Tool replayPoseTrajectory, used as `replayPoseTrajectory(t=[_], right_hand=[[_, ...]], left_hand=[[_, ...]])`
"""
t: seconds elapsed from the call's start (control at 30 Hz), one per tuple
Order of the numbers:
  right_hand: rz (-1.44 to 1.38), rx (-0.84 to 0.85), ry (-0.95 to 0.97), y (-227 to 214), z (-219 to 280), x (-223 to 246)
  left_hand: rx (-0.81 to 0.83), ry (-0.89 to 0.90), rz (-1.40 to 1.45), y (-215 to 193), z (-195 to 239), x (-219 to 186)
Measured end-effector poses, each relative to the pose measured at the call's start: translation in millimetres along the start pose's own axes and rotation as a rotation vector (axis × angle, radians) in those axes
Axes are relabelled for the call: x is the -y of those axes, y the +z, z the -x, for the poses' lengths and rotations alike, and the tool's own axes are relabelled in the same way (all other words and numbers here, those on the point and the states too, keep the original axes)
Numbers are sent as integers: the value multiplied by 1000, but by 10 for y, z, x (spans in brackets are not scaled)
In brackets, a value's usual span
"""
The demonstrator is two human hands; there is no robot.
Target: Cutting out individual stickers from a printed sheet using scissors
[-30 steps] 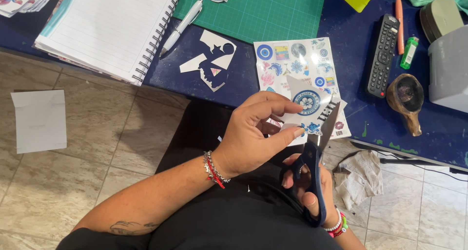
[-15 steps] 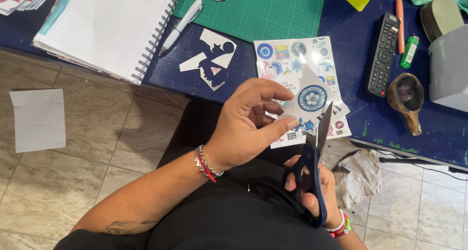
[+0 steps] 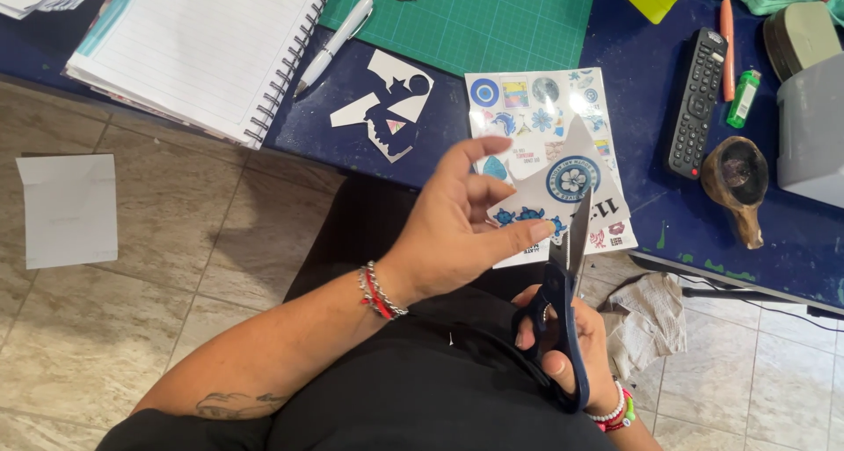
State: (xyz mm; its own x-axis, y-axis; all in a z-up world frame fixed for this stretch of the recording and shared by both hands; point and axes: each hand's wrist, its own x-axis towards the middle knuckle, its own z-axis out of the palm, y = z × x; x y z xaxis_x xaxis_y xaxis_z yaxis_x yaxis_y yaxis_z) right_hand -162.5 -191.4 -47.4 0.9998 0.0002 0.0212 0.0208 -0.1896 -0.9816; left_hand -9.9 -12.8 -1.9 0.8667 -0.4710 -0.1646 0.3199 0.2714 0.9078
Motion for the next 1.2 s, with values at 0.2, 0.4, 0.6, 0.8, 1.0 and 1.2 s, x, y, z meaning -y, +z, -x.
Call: replayPoseTrajectory(t=[0.2,0.4,0.6,0.8,1.0,1.2], right_hand=[[-79,23,33,1,-31,56],[-78,81,31,-20,-72,67],[-12,85,79,-75,-60,146],[28,156,126,-196,-55,212],[32,184,140,-299,-31,181],[-12,220,215,-433,-68,223]], left_hand=[[80,-23,34,26,22,-1],[141,-23,-72,-17,23,-46],[150,-60,-158,-108,-32,-175],[304,-67,-338,-204,-89,-392],[360,-143,-307,-235,-136,-469],[415,-159,-430,-258,-221,-571]])
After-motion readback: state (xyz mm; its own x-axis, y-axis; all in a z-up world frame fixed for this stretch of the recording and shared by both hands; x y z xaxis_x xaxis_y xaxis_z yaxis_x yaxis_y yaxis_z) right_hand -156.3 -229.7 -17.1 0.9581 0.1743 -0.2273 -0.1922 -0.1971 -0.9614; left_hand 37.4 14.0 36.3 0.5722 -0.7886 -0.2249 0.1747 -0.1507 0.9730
